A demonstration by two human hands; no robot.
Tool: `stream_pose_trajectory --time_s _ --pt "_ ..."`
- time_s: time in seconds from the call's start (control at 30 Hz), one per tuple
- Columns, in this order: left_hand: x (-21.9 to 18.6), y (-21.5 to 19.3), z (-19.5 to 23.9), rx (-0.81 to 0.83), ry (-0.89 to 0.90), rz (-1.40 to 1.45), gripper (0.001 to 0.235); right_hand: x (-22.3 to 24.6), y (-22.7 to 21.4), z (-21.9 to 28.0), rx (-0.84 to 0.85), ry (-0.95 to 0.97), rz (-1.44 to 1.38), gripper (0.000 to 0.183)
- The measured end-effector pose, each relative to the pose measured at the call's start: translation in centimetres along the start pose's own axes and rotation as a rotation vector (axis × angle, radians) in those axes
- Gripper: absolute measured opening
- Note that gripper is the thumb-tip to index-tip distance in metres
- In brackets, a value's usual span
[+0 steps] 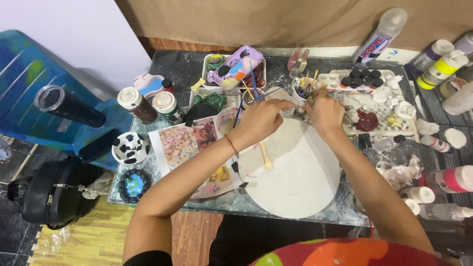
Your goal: The person paints black spots onto a white ceramic bowl using a fine brush. They then paint a small yellow figurine and a small white figurine with orange details. The person rotates the objects to apply paint to different sides.
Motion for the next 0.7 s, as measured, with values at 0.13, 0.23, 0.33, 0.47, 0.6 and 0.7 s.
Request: stream_pose_trajectory --time_s 0.13,0.23,0.33,0.47,0.6,0.7 --pt "-0.2 0.3 0.0 0.039 -0.048 0.015 0.046 -0.2 0.0 0.1 0.020 -0.006 -0.055 0.041" --pt "-0.5 0.3 0.1 0.042 -0.061 0.044 0.045 0.1 -0.2 0.2 -0.023 -0.070 -0.131 0.037" --pt "-0.6 0.2 0.4 0.048 -0.083 0.044 0.045 -0.1 -0.1 0.1 -0.006 -0.048 -0.111 0.036" --pt "-0.7 0.4 1.0 0.052 -0.102 0.034 0.045 0.5 -0.6 0.3 -0.080 -0.121 0.026 0.042" --pt "-1.1 0.3 1.2 0.043 -0.081 0.047 0.047 -0.1 -0.2 0.2 0.032 -0.019 0.004 0.055" --pt "-1.1 0.5 1.2 0.072 -0.117 0.050 0.046 -0.4 -0.2 0.3 0.056 -0.009 -0.070 0.044"
Point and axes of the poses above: each hand's wrist, its own z-axis away from the middle knuckle, its own y-axis out of the palm, x = y × z, the point moved 6 cm from there along -z, towards the middle knuckle, and after that the axes turned 12 degrees about x, right-handed, at the moved point
